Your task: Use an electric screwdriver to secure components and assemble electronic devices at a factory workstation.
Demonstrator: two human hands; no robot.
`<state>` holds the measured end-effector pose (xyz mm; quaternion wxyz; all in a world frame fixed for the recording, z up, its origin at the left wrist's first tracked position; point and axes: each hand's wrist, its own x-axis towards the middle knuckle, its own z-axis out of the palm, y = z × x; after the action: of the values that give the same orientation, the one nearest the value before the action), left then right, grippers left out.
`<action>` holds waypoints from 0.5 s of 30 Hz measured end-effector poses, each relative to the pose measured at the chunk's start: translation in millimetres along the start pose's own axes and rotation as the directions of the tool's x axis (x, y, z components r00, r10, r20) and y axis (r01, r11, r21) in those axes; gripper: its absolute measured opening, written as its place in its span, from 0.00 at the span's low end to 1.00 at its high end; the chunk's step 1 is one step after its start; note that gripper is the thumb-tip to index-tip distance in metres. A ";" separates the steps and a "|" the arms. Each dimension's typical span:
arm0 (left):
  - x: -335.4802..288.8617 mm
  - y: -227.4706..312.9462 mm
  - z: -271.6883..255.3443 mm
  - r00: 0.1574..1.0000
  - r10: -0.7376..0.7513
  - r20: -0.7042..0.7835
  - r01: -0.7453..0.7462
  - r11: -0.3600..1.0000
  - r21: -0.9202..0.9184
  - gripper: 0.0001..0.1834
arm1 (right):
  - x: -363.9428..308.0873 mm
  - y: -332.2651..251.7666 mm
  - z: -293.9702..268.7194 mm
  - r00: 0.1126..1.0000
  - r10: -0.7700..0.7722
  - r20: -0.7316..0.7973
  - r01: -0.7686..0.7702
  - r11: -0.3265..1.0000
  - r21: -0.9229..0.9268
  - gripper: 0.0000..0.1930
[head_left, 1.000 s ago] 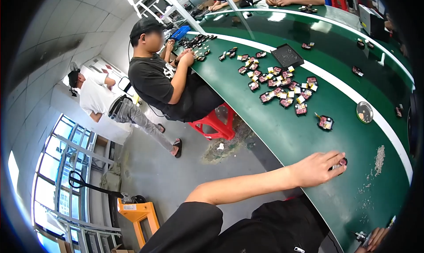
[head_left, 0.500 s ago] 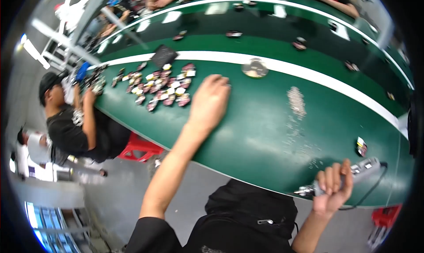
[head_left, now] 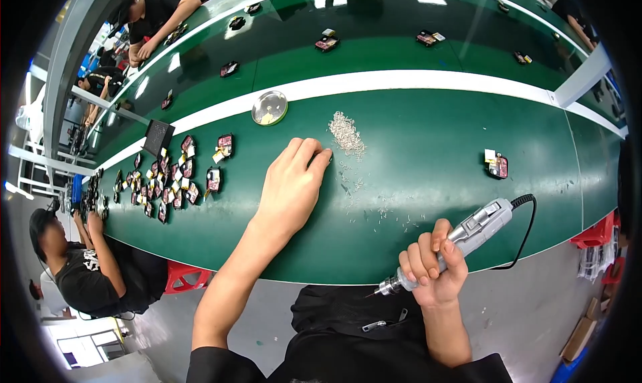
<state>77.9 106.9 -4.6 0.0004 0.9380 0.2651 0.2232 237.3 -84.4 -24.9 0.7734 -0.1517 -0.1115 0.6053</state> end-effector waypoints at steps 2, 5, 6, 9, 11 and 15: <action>5.3 -5.1 -2.3 0.989 0.131 0.067 -0.138 0.984 0.110 0.13 | 2.5 1.2 -0.5 0.999 0.005 0.040 -0.005 1.000 -0.003 0.06; 8.3 -9.7 -12.0 0.953 0.246 0.175 -0.281 0.936 0.213 0.13 | 2.1 3.2 6.8 1.000 -0.003 -0.006 0.003 1.000 -0.023 0.07; 8.1 -10.3 -14.0 0.943 0.276 0.186 -0.316 0.917 0.243 0.11 | 0.7 2.8 9.1 1.000 -0.009 -0.019 0.009 1.000 -0.025 0.07; 8.4 -6.9 -12.0 0.921 0.343 0.186 -0.382 0.888 0.257 0.05 | -3.5 3.3 10.3 0.994 -0.063 -0.093 0.060 0.998 -0.031 0.09; 6.7 -6.5 -7.3 0.905 0.402 0.137 -0.424 0.845 0.324 0.08 | -6.0 5.8 5.3 0.991 -0.088 -0.102 0.085 0.996 -0.028 0.10; 5.8 1.9 -2.1 0.917 0.378 0.126 -0.398 0.850 0.345 0.09 | -13.4 1.5 20.4 0.993 0.021 -0.112 -0.023 1.000 -0.014 0.05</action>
<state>82.4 107.9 -0.1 -0.2110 0.9614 0.1069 0.1406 225.4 -95.0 -6.3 0.7706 -0.1926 -0.0709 0.6034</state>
